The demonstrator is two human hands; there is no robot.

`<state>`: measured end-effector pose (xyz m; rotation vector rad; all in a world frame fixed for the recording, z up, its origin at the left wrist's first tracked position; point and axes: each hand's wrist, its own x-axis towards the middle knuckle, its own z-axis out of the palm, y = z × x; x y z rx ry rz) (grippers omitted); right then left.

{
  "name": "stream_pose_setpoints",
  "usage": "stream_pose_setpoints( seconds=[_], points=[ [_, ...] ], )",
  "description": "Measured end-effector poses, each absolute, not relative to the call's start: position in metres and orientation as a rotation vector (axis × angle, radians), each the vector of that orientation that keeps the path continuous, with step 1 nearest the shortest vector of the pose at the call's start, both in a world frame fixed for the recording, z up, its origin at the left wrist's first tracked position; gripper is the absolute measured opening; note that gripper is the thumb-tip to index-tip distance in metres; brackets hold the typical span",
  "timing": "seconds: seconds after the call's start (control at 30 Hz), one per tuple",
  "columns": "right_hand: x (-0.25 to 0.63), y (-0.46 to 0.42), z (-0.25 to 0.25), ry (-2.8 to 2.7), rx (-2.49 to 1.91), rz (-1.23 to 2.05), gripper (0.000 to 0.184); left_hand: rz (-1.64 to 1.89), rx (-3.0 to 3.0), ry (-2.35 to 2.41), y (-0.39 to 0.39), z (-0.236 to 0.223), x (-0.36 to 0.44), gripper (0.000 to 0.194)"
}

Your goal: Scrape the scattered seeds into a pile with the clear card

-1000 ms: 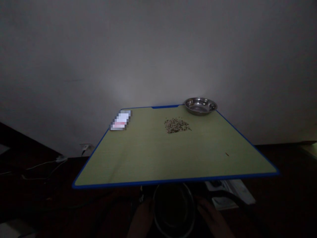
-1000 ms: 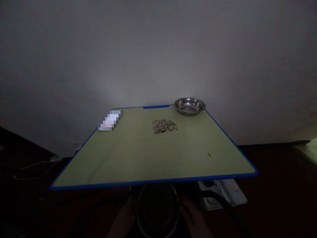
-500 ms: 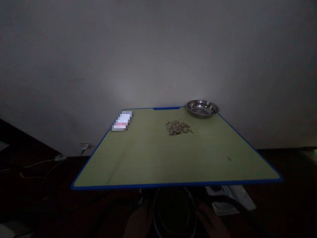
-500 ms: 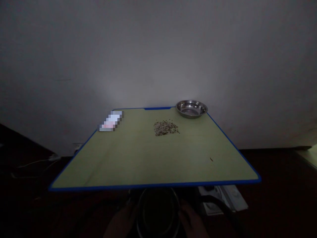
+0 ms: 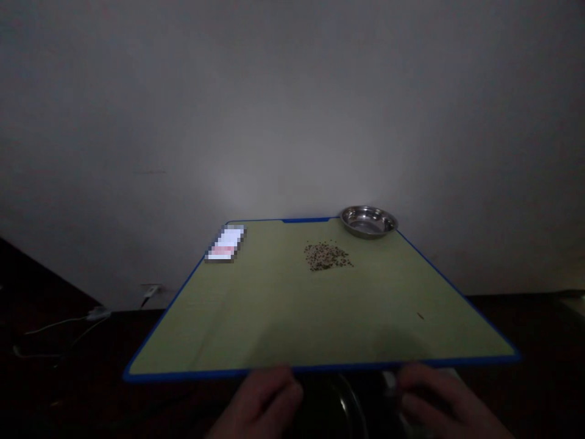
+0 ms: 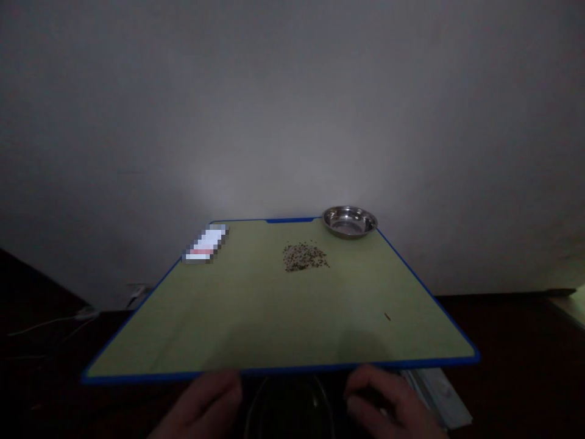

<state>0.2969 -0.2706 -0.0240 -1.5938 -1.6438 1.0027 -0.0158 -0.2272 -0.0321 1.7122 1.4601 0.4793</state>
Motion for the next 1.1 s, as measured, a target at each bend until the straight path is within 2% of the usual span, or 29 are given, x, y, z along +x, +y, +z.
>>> stream_pose_setpoints(
  seconds=[0.1,0.2,0.33,0.43,0.53,0.67,0.87,1.1],
  points=[
    [0.301,-0.228,0.01,-1.603,-1.518,0.902,0.023,0.866,1.709,1.43,-0.177,0.004,0.003,0.053],
    [0.303,-0.178,0.032,-1.569,-1.43,0.728,0.024,0.999,1.767,1.478,-0.119,0.03,0.017,0.055],
    [0.302,-0.128,0.041,-1.617,-1.436,0.57,0.021,0.97,1.926,1.661,-0.055,0.04,0.019,0.057],
    [0.286,-0.111,0.038,-1.789,-1.475,0.592,0.017,0.853,1.978,1.84,-0.025,0.035,0.014,0.057],
    [0.258,-0.103,0.033,-1.943,-1.497,0.625,0.013,0.719,1.991,2.017,-0.008,0.024,0.01,0.056],
    [0.219,-0.087,0.028,-2.01,-1.577,0.476,0.011,0.639,1.977,2.189,0.0,0.011,0.004,0.055],
    [0.189,-0.058,0.022,-2.051,-1.623,0.362,0.016,0.71,2.007,2.107,0.001,0.008,-0.002,0.049],
    [0.208,-0.043,0.019,-2.002,-1.763,0.273,0.019,0.763,1.981,2.064,0.003,0.004,-0.002,0.048]
  ],
)
